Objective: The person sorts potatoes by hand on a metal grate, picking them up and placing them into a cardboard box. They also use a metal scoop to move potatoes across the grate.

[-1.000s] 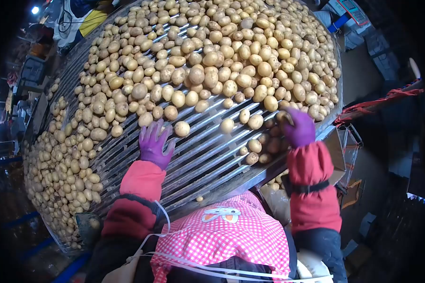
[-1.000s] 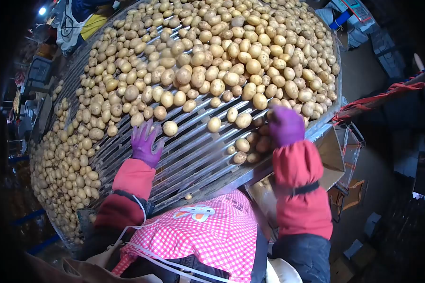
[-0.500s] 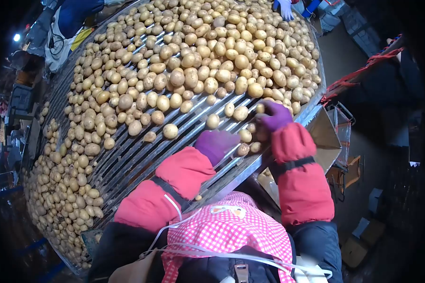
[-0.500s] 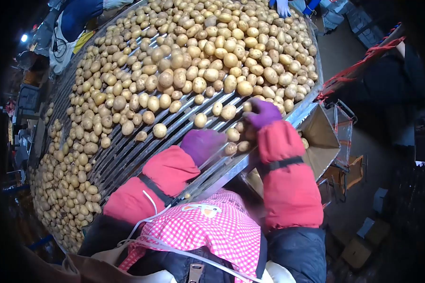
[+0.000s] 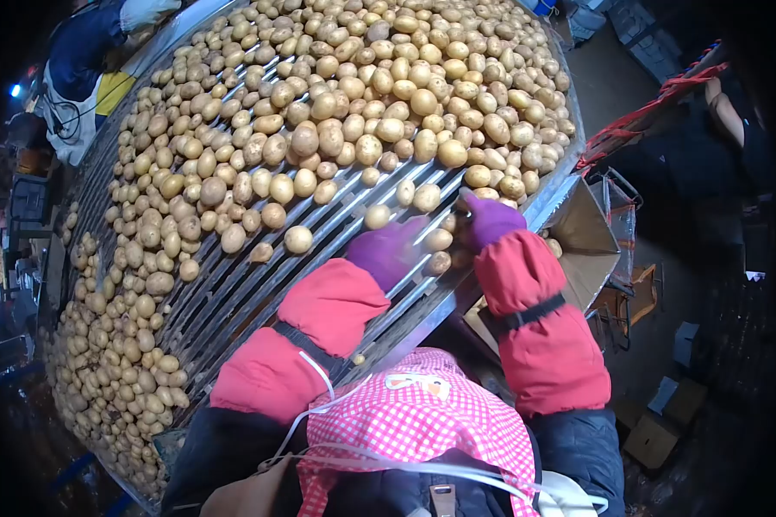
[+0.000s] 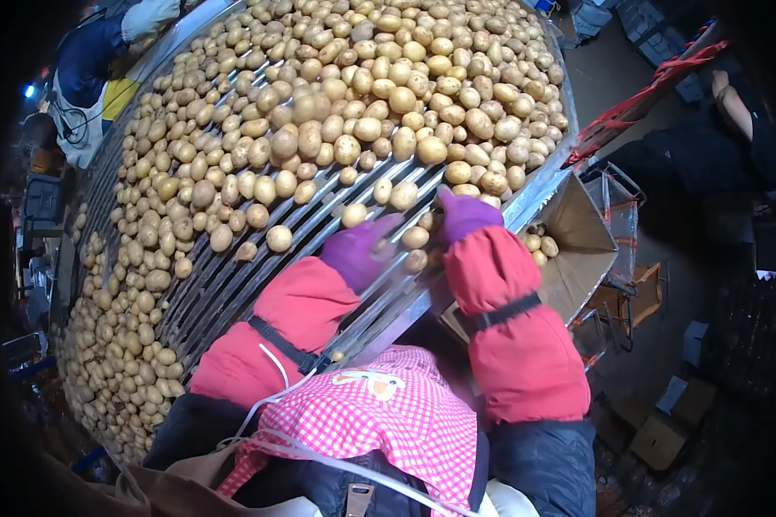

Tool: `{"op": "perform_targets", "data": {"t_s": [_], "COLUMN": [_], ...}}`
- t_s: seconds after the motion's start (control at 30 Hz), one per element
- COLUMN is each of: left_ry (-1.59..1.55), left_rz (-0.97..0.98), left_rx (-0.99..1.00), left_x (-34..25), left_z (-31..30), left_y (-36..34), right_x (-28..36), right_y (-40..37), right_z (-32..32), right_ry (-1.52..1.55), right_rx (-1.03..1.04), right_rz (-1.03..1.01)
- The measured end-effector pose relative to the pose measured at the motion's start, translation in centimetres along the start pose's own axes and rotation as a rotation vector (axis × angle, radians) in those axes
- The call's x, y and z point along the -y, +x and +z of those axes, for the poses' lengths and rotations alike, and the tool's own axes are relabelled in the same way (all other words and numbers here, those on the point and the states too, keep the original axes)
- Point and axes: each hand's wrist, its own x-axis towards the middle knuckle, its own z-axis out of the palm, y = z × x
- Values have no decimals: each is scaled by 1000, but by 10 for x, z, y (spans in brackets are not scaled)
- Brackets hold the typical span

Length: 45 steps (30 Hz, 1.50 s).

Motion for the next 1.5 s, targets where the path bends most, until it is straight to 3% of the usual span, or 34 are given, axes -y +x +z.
{"op": "perform_targets", "data": {"t_s": [0.03, 0.1, 0.13, 0.23, 0.3, 0.33, 0.37, 0.43, 0.47, 0.57, 0.63, 0.7, 0.73, 0.83, 0.9, 0.93, 1.0, 1.03, 1.1, 1.13, 1.23, 1.3, 1.33, 1.37, 1.43, 1.5], "left_ry": [53, 76, 110, 120, 56, -32, -143, -364, -886, -1423, -1484, -1673, -1850, -2112, -2216, -2268, -1423, -1456, -1523, -1434, -1384, -1528, -1417, -1648, -2117, -1466], "left_rz": [-10, 93, 107, 147, 194, 166, 75, -114, -109, -257, -293, -310, -213, -296, -257, -249, -215, -190, -139, -158, -191, -214, -180, -210, -266, -3], "left_rx": [29, 79, 121, 94, 7, -39, -9, 70, 55, 73, 76, 13, -6, -112, -265, -335, -570, -580, -597, -622, -663, -692, -671, -665, -627, -772], "left_x": [-5, -6, -6, 4, 13, 16, 15, 9, 26, 44, 37, 15, 25, 25, 21, 18, 16, 6, -16, -19, -31, -40, -32, -31, -49, -19], "left_z": [-2, -3, -1, 17, 22, 22, 11, -18, -4, -9, -25, -45, -31, -29, -33, -31, -22, -29, -43, -41, -41, -43, -40, -38, -61, -27], "left_y": [-2, 8, 16, 33, 32, 26, 21, 0, -9, -27, -36, -50, -51, -58, -53, -52, -35, -35, -36, -36, -41, -41, -37, -40, -46, -41], "right_x": [3, 1, 3, -19, -36, -58, -43, -43, -44, -37, 12, 41, 46, 32, 28, 39, 53, 63, 111, 115, 131, 129, 126, 123, 103, 83], "right_y": [15, 41, 33, 38, 24, 19, -9, -44, -44, -21, -18, -37, -67, -21, -8, -23, -33, -37, -53, -39, -49, -53, -48, -46, -49, -52], "right_z": [4, 9, 5, 11, 12, 25, 2, -11, -9, 4, -9, -21, -13, 13, 8, 5, 30, 40, 32, 49, 65, 63, 71, 75, 69, 60], "right_ry": [-22, 436, 184, 230, 863, 1267, 1594, 1934, 1777, 1180, 415, 38, 7, 189, 833, 1330, 1681, 1856, 1868, 1877, 1403, 1519, 1553, 1587, 2036, 2476], "right_rx": [51, 149, 100, 5, -83, -168, -160, -146, -162, -173, -196, -167, -329, -151, 7, 153, 276, 338, 364, 424, 40, 23, -6, -32, 116, 282], "right_rz": [8, 350, 232, 53, 144, -38, 24, 84, 73, -15, -91, -156, -202, -146, -42, 99, -25, -94, 122, -15, -212, -141, -123, -106, -96, -83]}}
